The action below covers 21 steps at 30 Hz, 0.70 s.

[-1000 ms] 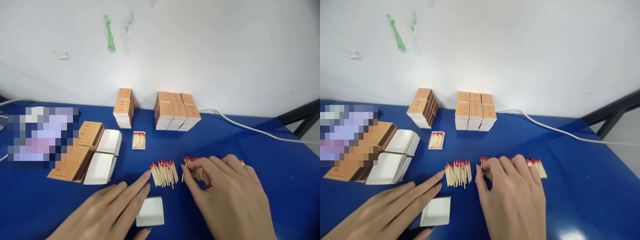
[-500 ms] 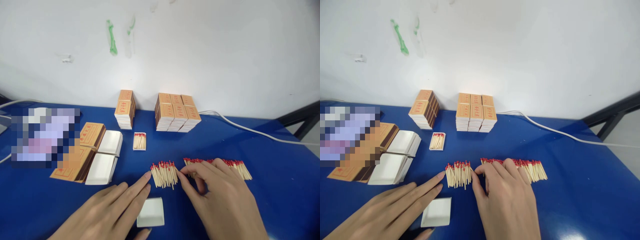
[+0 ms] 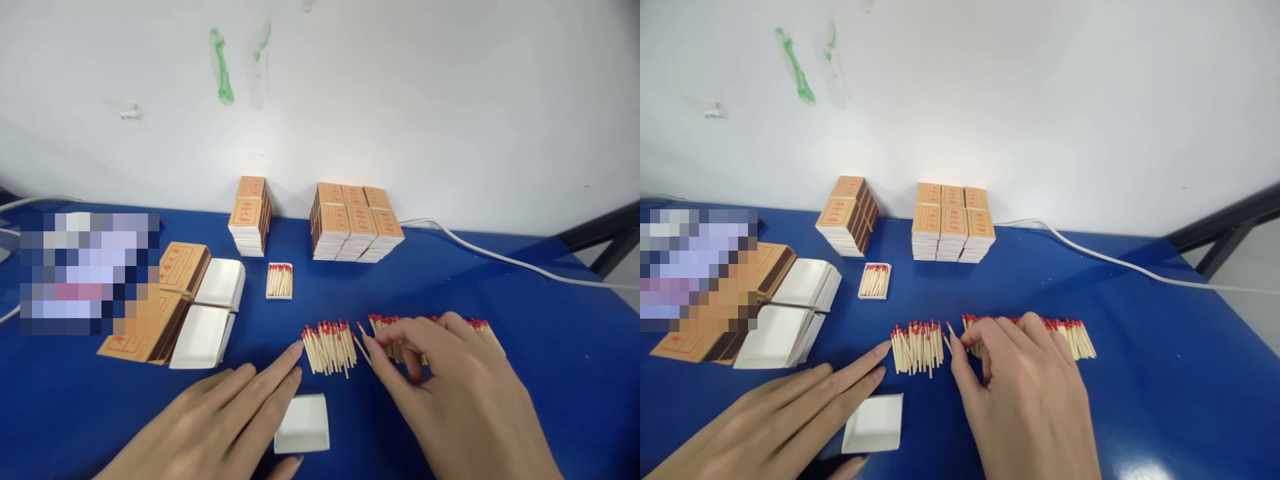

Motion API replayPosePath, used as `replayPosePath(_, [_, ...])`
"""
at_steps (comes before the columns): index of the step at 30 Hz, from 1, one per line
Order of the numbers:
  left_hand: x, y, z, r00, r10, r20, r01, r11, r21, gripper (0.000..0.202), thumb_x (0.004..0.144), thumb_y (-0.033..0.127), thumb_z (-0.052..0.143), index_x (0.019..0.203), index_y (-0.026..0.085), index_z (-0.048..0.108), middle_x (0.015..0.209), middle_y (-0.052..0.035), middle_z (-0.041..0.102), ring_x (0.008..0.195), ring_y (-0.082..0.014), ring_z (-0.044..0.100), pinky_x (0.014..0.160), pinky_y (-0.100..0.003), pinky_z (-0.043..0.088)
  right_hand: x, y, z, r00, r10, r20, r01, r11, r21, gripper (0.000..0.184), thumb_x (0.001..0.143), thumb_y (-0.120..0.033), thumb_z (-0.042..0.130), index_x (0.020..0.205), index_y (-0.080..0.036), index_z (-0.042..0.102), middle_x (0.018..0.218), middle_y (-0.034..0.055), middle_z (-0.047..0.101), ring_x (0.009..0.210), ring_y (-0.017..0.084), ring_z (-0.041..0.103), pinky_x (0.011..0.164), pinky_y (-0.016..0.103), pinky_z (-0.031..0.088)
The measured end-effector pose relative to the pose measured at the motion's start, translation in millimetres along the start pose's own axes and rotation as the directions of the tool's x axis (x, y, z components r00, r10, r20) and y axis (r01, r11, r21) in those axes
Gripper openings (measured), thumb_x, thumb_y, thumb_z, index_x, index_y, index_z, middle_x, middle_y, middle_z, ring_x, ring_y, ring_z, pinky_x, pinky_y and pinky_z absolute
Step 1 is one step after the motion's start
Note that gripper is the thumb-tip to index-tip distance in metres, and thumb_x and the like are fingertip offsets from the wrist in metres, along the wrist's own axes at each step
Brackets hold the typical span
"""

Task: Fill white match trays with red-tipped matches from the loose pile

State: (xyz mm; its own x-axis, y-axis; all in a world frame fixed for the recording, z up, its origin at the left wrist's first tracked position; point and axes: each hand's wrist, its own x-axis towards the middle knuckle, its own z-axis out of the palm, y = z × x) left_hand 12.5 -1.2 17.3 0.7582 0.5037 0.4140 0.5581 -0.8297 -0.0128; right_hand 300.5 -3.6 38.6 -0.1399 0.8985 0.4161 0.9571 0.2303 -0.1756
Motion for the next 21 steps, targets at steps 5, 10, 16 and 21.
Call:
replayPosePath(5, [-1,1,-0.4,1.0,-0.006,0.01,0.006,1.0,0.004,0.041,0.125,0.03,0.045,0.153,0.012,0.07,0.161,-0.0061,0.073,0.115,-0.0252,0.089,0.091,-0.041,0.072,-4,2,-2,0.999,-0.005,0.045,0.005,1.0,0.013,0.034,0.112,-0.033,0.059,0.079,-0.028,0.064,0.063,-0.0028,0.059,0.06,0.023,0.059,0.068,0.041,0.043])
replayPosePath(10, [-1,1,-1.7,1.0,-0.026,-0.009,0.026,1.0,-0.012,0.04,0.125,0.031,0.046,0.147,0.013,0.074,0.16,-0.0044,0.075,0.113,-0.0219,0.089,0.092,-0.038,0.072,-3,0,-2,0.999,-0.012,0.041,0.011,1.0,0.004,0.029,0.111,-0.032,0.06,0.084,-0.029,0.068,0.064,-0.0024,0.063,0.062,0.025,0.062,0.064,0.039,0.044])
replayPosePath(16, [-1,2,-0.5,0.998,-0.046,-0.03,0.046,0.999,-0.016,0.04,0.124,0.028,0.047,0.152,0.012,0.072,0.162,-0.005,0.073,0.117,-0.0246,0.088,0.092,-0.042,0.072,0,-2,1,1.0,-0.026,0.017,0.026,0.999,-0.038,0.031,0.108,-0.025,0.057,0.078,-0.029,0.063,0.062,-0.0014,0.058,0.061,0.024,0.061,0.061,0.038,0.041])
replayPosePath(21, [-1,3,-1.2,0.999,-0.039,-0.027,0.038,0.999,-0.022,0.039,0.124,0.027,0.047,0.151,0.012,0.071,0.16,-0.0045,0.074,0.114,-0.0231,0.089,0.092,-0.041,0.07,0,-8,3,1.0,-0.002,-0.006,0.002,0.998,-0.058,0.033,0.109,-0.025,0.056,0.077,-0.028,0.063,0.063,-0.0001,0.057,0.064,0.025,0.061,0.062,0.039,0.041])
